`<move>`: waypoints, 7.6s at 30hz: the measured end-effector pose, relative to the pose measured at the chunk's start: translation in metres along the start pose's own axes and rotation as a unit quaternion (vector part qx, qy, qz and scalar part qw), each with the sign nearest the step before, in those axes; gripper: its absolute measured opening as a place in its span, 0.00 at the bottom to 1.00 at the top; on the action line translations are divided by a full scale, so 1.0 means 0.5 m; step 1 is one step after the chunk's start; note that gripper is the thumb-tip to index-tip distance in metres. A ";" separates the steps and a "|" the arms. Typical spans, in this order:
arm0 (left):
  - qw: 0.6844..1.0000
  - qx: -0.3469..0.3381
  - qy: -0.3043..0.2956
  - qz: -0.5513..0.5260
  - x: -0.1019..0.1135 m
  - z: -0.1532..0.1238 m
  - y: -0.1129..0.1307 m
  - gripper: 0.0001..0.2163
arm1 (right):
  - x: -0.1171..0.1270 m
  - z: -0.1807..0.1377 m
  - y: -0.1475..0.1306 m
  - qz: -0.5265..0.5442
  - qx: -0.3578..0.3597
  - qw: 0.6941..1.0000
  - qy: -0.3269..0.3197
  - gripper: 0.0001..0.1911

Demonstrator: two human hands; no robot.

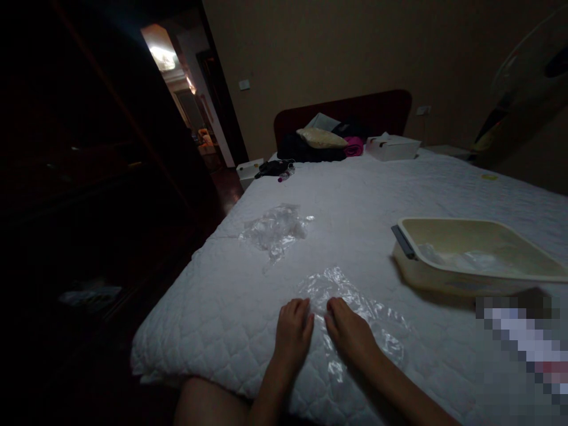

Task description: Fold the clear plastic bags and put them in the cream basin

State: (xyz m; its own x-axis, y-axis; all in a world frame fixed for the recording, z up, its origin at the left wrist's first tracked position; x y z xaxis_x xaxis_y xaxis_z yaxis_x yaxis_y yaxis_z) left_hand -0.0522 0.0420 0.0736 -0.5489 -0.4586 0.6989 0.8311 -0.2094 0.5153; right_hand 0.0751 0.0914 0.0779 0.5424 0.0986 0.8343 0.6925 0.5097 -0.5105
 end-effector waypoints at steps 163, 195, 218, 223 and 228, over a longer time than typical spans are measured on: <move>0.927 -0.354 -0.062 0.105 -0.085 -0.117 0.162 0.09 | 0.073 -0.098 0.078 -0.105 0.088 0.991 0.000 0.06; 0.952 -0.265 -0.151 0.036 -0.098 -0.103 0.164 0.18 | 0.141 -0.133 0.132 0.005 0.127 0.989 -0.069 0.12; 0.964 -0.257 -0.022 0.060 -0.083 -0.103 0.154 0.21 | 0.112 -0.081 0.124 -0.056 0.077 0.994 0.059 0.11; 0.968 -0.239 0.005 0.077 -0.086 -0.108 0.156 0.22 | 0.116 -0.059 0.172 0.000 -0.055 0.996 0.075 0.15; 0.967 -0.230 0.094 0.057 -0.025 -0.091 0.160 0.18 | 0.105 -0.034 0.183 -0.018 -0.095 0.994 0.058 0.18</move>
State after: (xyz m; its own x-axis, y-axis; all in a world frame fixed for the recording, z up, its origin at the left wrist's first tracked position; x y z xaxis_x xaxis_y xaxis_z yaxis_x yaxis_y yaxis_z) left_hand 0.0249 -0.0081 0.0836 -0.4607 -0.6412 0.6137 0.8613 -0.4899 0.1347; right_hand 0.1750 0.1285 0.0712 0.5595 -0.0207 0.8286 0.7833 0.3399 -0.5204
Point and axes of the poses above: each hand's wrist, its own z-axis towards the middle knuckle, its own x-axis out of the back of the hand, y = z × x, the point moved 7 cm from there along z, towards the middle knuckle, and after that the axes turned 4 degrees about -z, right-handed, at the moved point
